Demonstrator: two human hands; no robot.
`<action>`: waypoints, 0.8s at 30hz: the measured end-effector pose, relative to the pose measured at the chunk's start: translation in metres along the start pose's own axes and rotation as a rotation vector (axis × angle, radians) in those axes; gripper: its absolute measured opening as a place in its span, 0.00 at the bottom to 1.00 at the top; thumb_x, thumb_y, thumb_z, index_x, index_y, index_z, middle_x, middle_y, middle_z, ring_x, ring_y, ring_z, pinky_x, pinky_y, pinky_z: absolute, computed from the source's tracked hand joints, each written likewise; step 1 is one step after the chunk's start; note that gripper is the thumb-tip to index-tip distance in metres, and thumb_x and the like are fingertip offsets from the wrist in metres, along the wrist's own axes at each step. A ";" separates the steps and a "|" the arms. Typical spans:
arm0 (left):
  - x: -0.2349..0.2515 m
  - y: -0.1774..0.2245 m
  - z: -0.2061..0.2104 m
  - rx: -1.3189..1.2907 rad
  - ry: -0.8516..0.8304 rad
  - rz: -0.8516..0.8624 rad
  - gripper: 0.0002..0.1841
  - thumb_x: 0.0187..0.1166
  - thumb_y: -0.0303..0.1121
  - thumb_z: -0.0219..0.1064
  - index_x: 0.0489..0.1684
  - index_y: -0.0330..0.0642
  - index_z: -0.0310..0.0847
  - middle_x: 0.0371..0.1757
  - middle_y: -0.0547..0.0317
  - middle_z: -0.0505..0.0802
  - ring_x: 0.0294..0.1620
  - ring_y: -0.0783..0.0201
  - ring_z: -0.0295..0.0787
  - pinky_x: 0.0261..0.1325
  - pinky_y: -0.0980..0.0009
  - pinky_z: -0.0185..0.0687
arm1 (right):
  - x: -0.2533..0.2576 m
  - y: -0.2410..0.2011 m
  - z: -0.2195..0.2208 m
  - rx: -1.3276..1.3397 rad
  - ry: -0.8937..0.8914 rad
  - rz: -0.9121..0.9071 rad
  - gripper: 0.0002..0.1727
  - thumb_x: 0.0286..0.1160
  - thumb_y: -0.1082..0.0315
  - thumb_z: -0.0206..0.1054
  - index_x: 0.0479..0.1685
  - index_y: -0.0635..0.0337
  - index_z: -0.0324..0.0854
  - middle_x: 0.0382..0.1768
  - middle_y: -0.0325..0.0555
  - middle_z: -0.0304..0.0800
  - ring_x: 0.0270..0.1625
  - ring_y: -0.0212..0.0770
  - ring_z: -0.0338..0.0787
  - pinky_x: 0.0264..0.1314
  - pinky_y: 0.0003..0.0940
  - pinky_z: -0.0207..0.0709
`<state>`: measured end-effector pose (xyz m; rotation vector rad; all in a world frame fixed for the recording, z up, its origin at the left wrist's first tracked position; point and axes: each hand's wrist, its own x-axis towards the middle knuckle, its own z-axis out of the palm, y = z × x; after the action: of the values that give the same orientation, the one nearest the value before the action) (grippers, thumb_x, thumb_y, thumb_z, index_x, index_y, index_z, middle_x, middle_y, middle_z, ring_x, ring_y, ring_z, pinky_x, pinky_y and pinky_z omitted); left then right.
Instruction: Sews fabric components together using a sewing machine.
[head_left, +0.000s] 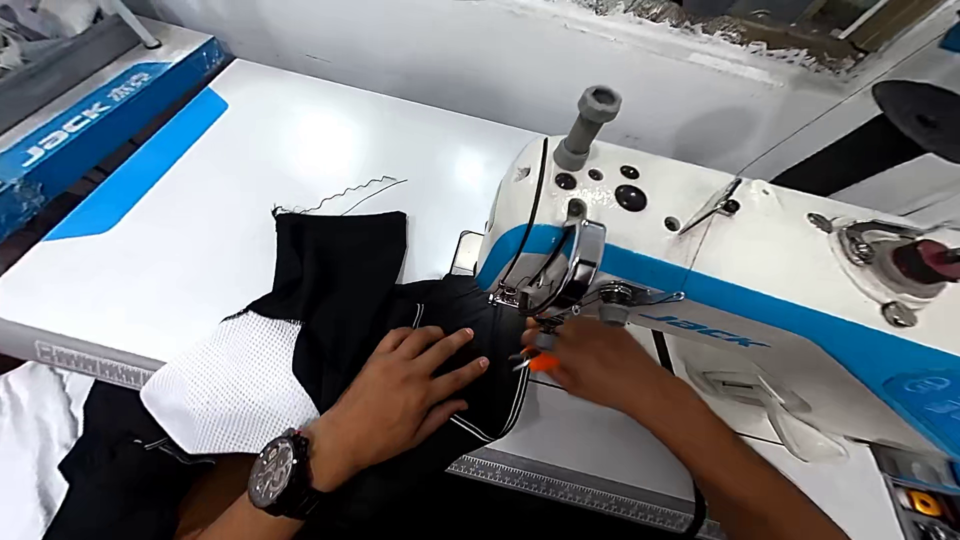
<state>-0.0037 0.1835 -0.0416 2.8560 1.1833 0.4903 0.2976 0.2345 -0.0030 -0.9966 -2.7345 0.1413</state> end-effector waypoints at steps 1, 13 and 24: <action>-0.001 0.000 0.001 0.004 0.007 0.005 0.24 0.89 0.59 0.46 0.77 0.77 0.79 0.83 0.62 0.79 0.75 0.52 0.79 0.69 0.47 0.74 | -0.007 0.002 -0.010 -0.057 -0.015 0.142 0.12 0.64 0.64 0.74 0.46 0.51 0.91 0.34 0.44 0.92 0.30 0.47 0.93 0.24 0.50 0.85; 0.014 -0.009 0.002 -0.262 0.143 0.034 0.18 0.85 0.46 0.58 0.57 0.47 0.88 0.65 0.56 0.90 0.72 0.56 0.83 0.76 0.51 0.77 | -0.028 -0.085 0.022 0.056 0.202 0.129 0.24 0.77 0.45 0.65 0.66 0.46 0.86 0.74 0.41 0.82 0.83 0.44 0.74 0.84 0.50 0.69; -0.027 0.003 -0.018 -0.091 0.021 0.205 0.37 0.71 0.75 0.59 0.52 0.48 0.89 0.71 0.54 0.86 0.84 0.52 0.73 0.89 0.40 0.57 | -0.024 -0.078 0.040 -0.157 0.128 -0.084 0.42 0.63 0.24 0.65 0.69 0.43 0.84 0.68 0.42 0.85 0.76 0.47 0.80 0.79 0.55 0.70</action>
<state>-0.0247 0.1610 -0.0313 2.9138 0.8502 0.5647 0.2566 0.1587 -0.0331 -0.8931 -2.6973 -0.1487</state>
